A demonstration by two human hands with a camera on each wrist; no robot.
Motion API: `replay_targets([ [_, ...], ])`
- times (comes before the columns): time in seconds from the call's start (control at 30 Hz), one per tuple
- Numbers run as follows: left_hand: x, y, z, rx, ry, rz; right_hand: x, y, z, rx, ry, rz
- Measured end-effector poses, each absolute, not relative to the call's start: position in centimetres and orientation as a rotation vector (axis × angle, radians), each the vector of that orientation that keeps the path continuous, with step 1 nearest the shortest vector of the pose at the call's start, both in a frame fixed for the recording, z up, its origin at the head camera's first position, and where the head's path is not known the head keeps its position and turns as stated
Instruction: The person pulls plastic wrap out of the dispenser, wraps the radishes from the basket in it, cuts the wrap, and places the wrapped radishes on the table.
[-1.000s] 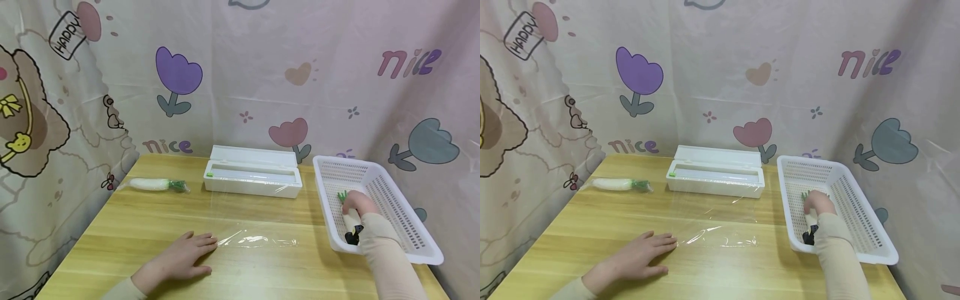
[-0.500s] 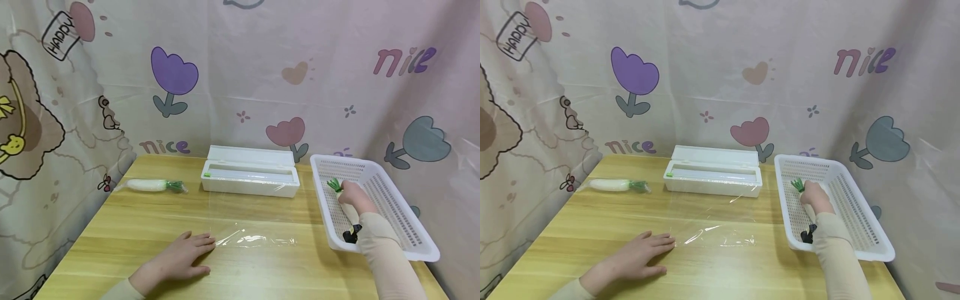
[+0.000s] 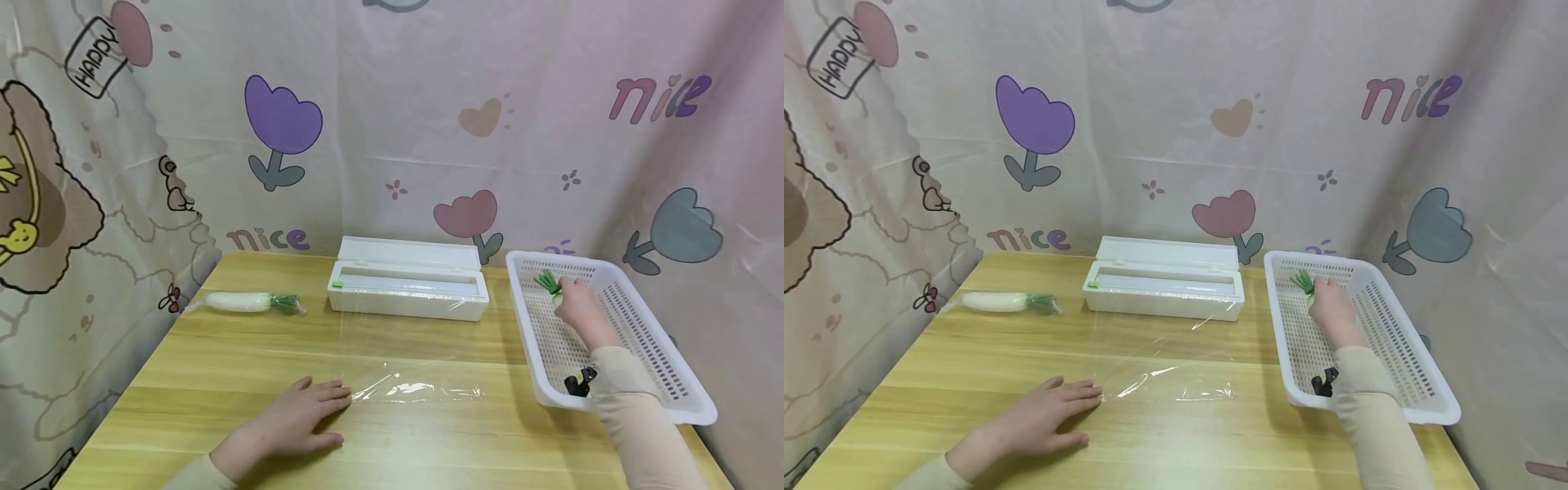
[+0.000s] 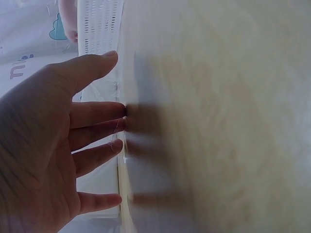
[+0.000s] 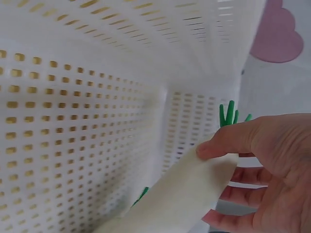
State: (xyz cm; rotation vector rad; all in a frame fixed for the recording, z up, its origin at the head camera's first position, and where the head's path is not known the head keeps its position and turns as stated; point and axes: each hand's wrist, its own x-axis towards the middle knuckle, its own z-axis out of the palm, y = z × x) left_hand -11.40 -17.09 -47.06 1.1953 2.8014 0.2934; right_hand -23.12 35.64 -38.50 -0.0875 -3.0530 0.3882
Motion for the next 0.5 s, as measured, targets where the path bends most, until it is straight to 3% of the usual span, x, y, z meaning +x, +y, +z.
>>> replay_targets([
  [0.5,-11.4,-17.2,-47.2,1.179,2.796,0.309,-21.9,34.6,-34.2,-0.056,-2.837,0.476],
])
